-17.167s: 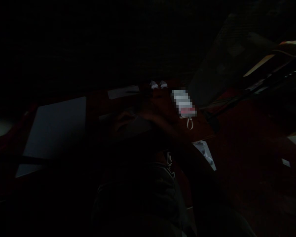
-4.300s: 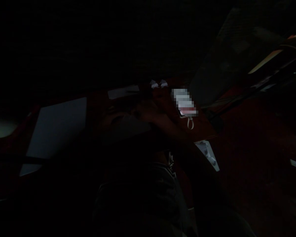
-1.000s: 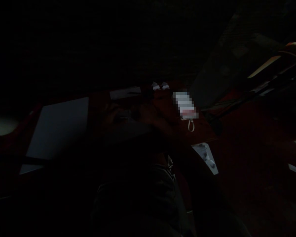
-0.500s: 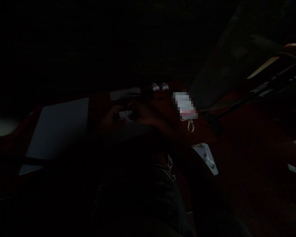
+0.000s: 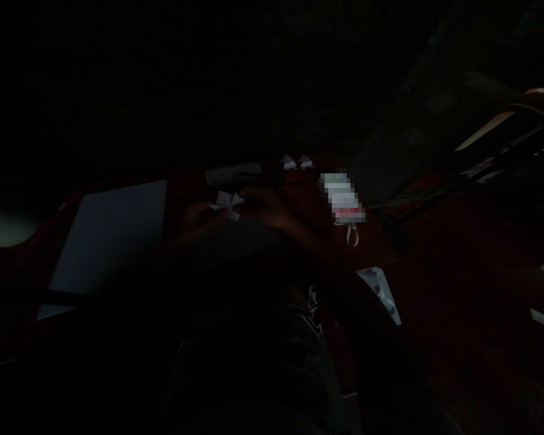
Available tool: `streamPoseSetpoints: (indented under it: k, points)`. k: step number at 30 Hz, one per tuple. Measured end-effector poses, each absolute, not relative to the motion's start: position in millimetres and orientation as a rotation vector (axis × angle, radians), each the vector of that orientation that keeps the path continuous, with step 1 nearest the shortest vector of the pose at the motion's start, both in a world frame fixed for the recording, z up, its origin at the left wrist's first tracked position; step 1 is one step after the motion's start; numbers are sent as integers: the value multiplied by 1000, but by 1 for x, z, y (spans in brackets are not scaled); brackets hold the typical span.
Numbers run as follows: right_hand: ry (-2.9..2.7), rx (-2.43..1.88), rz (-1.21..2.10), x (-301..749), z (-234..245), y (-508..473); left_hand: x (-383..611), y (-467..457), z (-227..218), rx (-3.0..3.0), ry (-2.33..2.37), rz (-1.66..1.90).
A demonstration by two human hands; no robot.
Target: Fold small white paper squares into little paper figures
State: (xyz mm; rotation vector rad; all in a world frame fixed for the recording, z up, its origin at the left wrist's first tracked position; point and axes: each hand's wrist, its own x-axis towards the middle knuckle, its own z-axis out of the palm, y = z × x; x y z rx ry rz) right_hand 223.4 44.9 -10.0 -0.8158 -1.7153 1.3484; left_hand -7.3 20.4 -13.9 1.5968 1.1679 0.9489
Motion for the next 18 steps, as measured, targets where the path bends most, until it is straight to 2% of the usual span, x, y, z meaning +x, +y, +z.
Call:
streamPoseSetpoints:
  k: [18]
  points:
    - [-1714,-697,1368,221,-10,41,-7,13,-9,1550,1189,956]
